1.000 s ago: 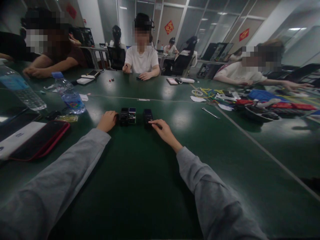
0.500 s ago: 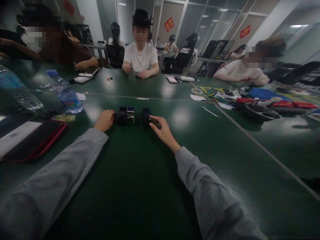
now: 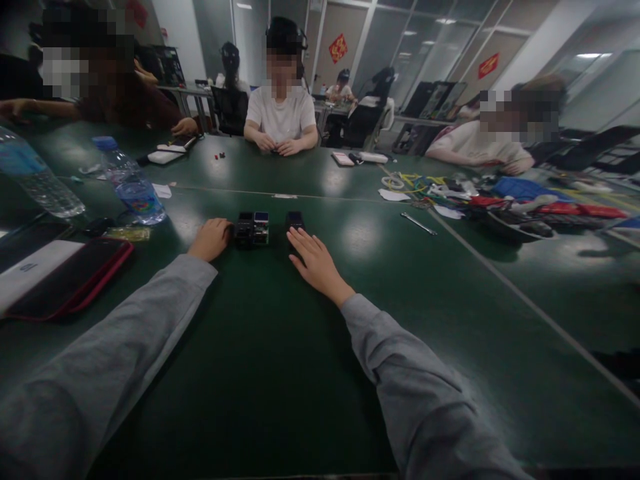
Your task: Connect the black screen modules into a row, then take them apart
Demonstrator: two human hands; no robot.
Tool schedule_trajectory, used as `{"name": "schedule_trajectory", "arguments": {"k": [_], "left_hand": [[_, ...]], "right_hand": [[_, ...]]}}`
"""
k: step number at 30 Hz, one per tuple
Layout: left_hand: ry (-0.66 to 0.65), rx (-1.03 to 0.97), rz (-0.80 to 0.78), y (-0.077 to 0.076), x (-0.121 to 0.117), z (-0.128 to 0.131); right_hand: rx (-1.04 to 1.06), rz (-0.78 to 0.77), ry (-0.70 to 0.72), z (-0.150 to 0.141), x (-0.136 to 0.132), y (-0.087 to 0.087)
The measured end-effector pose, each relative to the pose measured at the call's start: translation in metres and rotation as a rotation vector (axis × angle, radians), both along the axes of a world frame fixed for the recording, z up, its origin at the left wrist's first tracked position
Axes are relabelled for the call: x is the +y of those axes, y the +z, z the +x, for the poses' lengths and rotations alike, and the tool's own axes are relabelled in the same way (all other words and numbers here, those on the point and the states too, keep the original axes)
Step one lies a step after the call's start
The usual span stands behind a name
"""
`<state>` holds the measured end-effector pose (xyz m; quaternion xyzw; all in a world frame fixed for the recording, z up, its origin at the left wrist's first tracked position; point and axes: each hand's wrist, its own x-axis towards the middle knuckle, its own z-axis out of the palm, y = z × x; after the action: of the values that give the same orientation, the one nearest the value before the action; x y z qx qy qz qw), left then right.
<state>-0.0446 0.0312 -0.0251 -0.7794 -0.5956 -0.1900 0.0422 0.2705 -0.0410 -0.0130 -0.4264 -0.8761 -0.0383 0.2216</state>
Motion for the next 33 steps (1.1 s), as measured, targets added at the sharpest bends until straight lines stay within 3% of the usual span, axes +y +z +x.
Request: {"name": "schedule_trajectory", "arguments": {"k": [7, 16, 25, 30, 33], "left_hand": [[0.009, -0.012, -0.021, 0.001, -0.001, 0.001], [0.011, -0.014, -0.007, 0.0, -0.001, 0.002], [0.017, -0.01, -0.018, 0.001, -0.001, 0.002], [0.015, -0.021, -0.013, 0.001, -0.002, 0.001], [0.009, -0.029, -0.017, 0.0, -0.002, 0.0]], "right_hand": [[-0.026, 0.094, -0.073, -0.014, -0.01, 0.005], [-0.005, 0.022, 0.103, -0.08, -0.014, 0.006], [0.217, 0.087, -0.087, -0.076, -0.012, 0.003], [0.168, -0.044, -0.095, -0.076, -0.012, -0.001], [0.16, -0.095, -0.097, -0.07, -0.028, 0.004]]}}
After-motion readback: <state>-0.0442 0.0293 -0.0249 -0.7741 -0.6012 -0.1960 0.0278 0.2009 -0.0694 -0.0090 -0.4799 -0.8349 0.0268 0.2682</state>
